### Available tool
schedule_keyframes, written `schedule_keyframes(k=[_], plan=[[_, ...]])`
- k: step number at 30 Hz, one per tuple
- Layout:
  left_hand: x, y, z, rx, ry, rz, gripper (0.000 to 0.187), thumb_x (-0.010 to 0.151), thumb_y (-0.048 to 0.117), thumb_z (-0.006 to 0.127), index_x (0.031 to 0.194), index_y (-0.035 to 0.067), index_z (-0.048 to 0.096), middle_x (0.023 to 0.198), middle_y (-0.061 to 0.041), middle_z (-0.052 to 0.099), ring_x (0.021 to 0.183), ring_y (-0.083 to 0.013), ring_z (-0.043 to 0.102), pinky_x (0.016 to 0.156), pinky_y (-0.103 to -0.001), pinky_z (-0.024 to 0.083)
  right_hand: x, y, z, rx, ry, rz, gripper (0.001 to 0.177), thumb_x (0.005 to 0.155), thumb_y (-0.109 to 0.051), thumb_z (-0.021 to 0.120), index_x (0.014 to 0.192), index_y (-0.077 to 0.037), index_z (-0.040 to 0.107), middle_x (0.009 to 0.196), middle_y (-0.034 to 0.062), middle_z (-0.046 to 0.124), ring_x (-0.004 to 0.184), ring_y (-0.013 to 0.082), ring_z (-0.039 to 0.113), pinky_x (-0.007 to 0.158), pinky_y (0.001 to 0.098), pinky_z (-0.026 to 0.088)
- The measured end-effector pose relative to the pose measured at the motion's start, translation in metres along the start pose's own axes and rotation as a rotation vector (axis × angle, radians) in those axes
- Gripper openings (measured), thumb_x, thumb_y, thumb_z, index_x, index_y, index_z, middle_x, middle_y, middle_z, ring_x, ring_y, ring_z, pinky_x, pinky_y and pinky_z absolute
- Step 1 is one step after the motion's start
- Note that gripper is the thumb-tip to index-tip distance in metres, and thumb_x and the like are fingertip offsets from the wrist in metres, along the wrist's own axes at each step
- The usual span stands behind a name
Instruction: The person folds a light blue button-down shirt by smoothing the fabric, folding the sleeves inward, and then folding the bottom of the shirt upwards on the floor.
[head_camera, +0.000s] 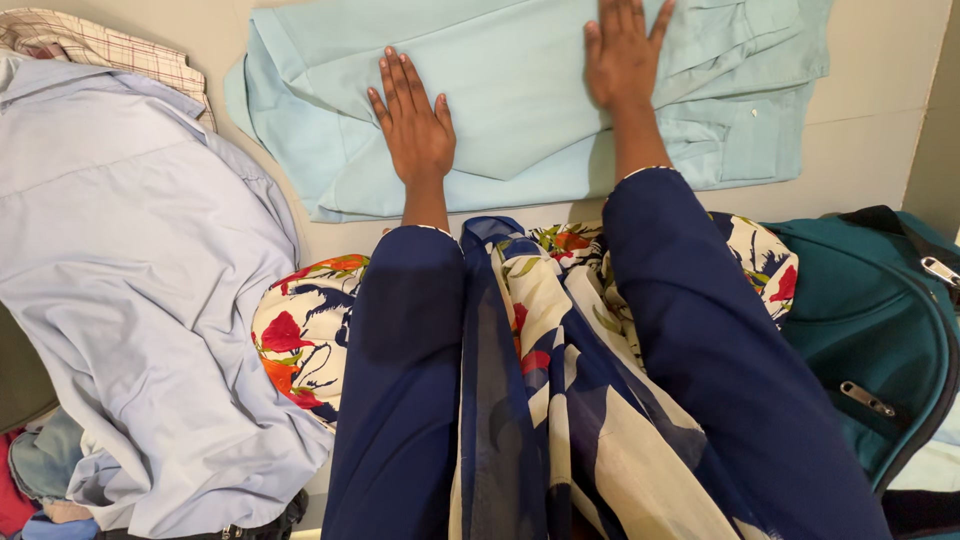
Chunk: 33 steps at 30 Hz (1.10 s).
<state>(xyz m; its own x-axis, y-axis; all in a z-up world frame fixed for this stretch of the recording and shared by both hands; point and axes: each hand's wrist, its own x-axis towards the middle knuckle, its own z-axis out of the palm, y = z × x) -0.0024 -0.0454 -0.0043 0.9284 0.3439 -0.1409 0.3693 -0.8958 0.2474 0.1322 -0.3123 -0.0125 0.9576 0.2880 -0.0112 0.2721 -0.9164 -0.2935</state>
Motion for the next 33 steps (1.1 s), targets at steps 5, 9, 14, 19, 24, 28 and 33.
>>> schedule_keyframes(k=[5,9,14,19,24,28,33], plan=[[0.000,-0.003,0.006,-0.005,0.039,0.024,0.068,0.114,0.035,0.039,0.167,0.003,0.012,0.175,-0.010,0.007,0.162,-0.0247,0.006,0.133,-0.050,0.002,0.005,0.047,0.003,-0.005,0.024,0.092,0.056,0.114,-0.037,0.032,0.152,0.001,0.044,0.155,0.0213,0.045,0.147,0.0360,0.035,0.119,0.0609,-0.005],[0.001,-0.003,0.004,-0.010,0.048,0.028,0.069,0.112,0.035,0.041,0.165,0.001,0.013,0.174,-0.012,0.008,0.162,-0.0268,0.007,0.132,-0.052,0.003,0.012,0.092,0.006,-0.039,0.132,0.044,0.056,0.116,-0.035,0.033,0.153,0.005,0.043,0.157,0.0248,0.043,0.146,0.0397,0.032,0.116,0.0623,-0.004],[-0.001,-0.001,0.006,-0.011,0.068,0.034,0.069,0.110,0.035,0.042,0.164,0.001,0.015,0.173,-0.013,0.010,0.161,-0.0270,0.008,0.132,-0.052,0.005,0.009,0.112,0.005,-0.028,0.164,0.004,0.044,0.116,-0.030,0.038,0.145,0.000,0.051,0.145,0.0223,0.053,0.138,0.0391,0.040,0.113,0.0633,0.013],[-0.001,-0.002,0.006,0.007,0.074,0.041,0.068,0.111,0.034,0.041,0.164,0.000,0.014,0.174,-0.013,0.010,0.161,-0.0269,0.008,0.132,-0.052,0.005,-0.003,0.046,0.026,0.116,0.129,0.040,0.032,0.094,-0.022,0.058,0.121,-0.006,0.059,0.119,0.0097,0.062,0.122,0.0279,0.053,0.116,0.0573,0.024],[0.000,0.000,0.001,-0.007,0.048,0.026,0.070,0.111,0.036,0.040,0.165,0.001,0.014,0.174,-0.012,0.010,0.162,-0.0262,0.007,0.132,-0.052,0.004,-0.035,-0.083,0.047,0.110,-0.078,-0.430,0.060,0.109,-0.037,0.049,0.163,-0.012,0.040,0.171,0.0135,0.024,0.157,0.0299,0.024,0.121,0.0607,0.009],[-0.002,0.001,0.000,-0.001,0.040,0.026,0.069,0.112,0.036,0.039,0.165,0.001,0.014,0.174,-0.012,0.009,0.162,-0.0260,0.006,0.132,-0.051,0.003,-0.049,-0.105,0.032,0.071,-0.195,-0.403,0.059,0.112,-0.045,0.041,0.166,-0.024,0.032,0.175,0.0015,0.018,0.160,0.0198,0.015,0.126,0.0616,-0.001],[-0.002,0.001,-0.001,0.024,0.035,0.026,0.067,0.112,0.037,0.037,0.166,0.002,0.014,0.174,-0.012,0.009,0.162,-0.0259,0.006,0.132,-0.051,0.003,-0.045,-0.077,0.004,0.028,-0.232,-0.314,0.064,0.109,-0.054,0.040,0.165,-0.024,0.031,0.173,0.0026,0.018,0.159,0.0192,0.014,0.125,0.0610,-0.003]])
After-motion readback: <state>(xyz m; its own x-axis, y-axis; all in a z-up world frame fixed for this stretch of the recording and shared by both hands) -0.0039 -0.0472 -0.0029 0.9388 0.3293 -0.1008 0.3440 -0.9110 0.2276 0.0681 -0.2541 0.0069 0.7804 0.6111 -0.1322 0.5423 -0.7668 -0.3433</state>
